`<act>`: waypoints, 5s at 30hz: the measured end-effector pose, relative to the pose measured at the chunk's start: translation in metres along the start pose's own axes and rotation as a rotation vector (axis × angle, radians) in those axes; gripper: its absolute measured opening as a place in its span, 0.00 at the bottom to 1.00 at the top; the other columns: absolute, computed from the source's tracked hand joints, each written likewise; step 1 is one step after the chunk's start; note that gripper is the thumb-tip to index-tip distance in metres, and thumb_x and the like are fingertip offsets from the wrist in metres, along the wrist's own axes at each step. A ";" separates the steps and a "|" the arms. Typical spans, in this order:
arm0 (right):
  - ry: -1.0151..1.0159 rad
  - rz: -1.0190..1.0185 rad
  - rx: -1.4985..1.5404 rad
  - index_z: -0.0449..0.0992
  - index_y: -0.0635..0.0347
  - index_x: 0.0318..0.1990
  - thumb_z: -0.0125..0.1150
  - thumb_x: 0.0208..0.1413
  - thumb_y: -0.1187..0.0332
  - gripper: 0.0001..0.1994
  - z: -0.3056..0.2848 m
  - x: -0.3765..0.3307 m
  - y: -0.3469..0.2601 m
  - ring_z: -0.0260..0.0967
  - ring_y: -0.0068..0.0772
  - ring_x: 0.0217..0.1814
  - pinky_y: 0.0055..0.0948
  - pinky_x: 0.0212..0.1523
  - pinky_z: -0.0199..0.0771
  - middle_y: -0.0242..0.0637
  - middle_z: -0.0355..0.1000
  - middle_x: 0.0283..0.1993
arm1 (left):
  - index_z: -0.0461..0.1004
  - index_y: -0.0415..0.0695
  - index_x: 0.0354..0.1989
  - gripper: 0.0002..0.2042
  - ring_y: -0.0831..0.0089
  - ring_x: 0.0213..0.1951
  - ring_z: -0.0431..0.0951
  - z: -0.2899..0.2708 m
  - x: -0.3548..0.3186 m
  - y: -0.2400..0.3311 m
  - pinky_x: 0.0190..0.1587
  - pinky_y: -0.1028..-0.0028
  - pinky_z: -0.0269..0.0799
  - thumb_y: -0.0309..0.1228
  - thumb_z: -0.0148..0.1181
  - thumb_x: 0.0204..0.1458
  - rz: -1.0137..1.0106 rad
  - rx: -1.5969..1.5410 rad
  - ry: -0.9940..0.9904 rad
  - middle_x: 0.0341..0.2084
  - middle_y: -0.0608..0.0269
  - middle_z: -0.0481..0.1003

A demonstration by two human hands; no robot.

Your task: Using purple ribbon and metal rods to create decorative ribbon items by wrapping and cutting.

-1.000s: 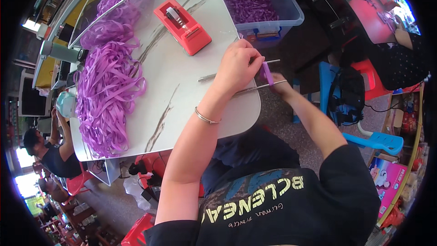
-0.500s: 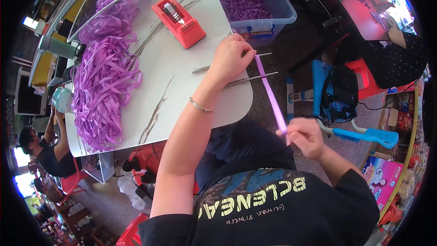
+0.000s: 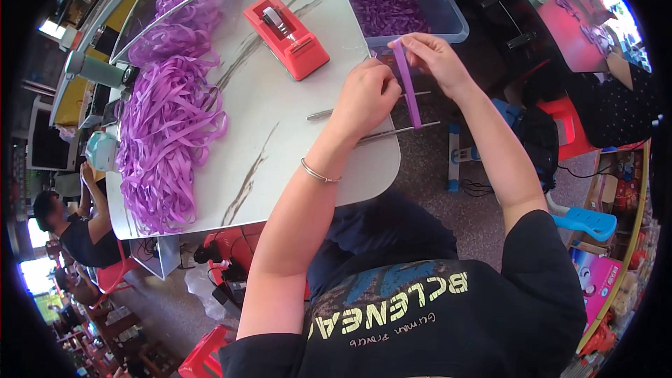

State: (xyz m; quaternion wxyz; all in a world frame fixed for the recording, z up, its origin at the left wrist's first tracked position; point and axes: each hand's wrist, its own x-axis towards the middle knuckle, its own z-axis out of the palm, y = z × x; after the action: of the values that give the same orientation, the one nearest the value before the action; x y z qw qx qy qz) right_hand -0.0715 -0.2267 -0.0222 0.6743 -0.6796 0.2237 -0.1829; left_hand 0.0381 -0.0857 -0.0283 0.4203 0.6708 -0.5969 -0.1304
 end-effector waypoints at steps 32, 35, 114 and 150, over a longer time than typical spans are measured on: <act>0.085 0.241 0.621 0.70 0.58 0.33 0.57 0.53 0.70 0.04 0.035 -0.125 0.076 0.68 0.18 0.32 0.15 0.33 0.67 0.33 0.73 0.34 | 0.79 0.43 0.24 0.15 0.65 0.35 0.69 -0.002 -0.002 0.006 0.39 0.70 0.65 0.42 0.67 0.35 0.022 0.092 -0.079 0.28 0.60 0.69; 0.100 0.221 0.642 0.70 0.59 0.34 0.56 0.53 0.71 0.04 0.038 -0.126 0.073 0.68 0.19 0.32 0.16 0.34 0.68 0.33 0.72 0.34 | 0.79 0.43 0.24 0.15 0.65 0.36 0.69 -0.001 -0.001 0.006 0.39 0.70 0.65 0.43 0.67 0.35 0.026 0.101 -0.084 0.28 0.60 0.69; 0.062 -0.118 -0.596 0.78 0.58 0.28 0.61 0.46 0.57 0.13 0.116 0.032 -0.044 0.69 0.23 0.25 0.26 0.29 0.66 0.30 0.74 0.23 | 0.59 0.50 0.43 0.12 0.75 0.28 0.64 0.021 -0.090 0.049 0.34 0.76 0.64 0.27 0.46 0.49 -0.649 -2.151 -0.332 0.25 0.66 0.64; -0.520 -0.071 -1.360 0.75 0.55 0.24 0.59 0.44 0.59 0.10 0.021 -0.036 -0.068 0.70 0.35 0.28 0.33 0.29 0.66 0.32 0.72 0.22 | 0.57 0.51 0.40 0.11 0.76 0.28 0.62 0.018 -0.089 0.052 0.34 0.77 0.62 0.27 0.47 0.48 -0.643 -2.097 -0.324 0.25 0.67 0.62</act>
State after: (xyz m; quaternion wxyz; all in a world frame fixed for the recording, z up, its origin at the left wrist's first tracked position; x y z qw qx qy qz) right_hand -0.0861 -0.1904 0.0473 0.1278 -0.9766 0.0982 0.1425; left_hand -0.0325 -0.0085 -0.0308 0.6433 0.0812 -0.0369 -0.7604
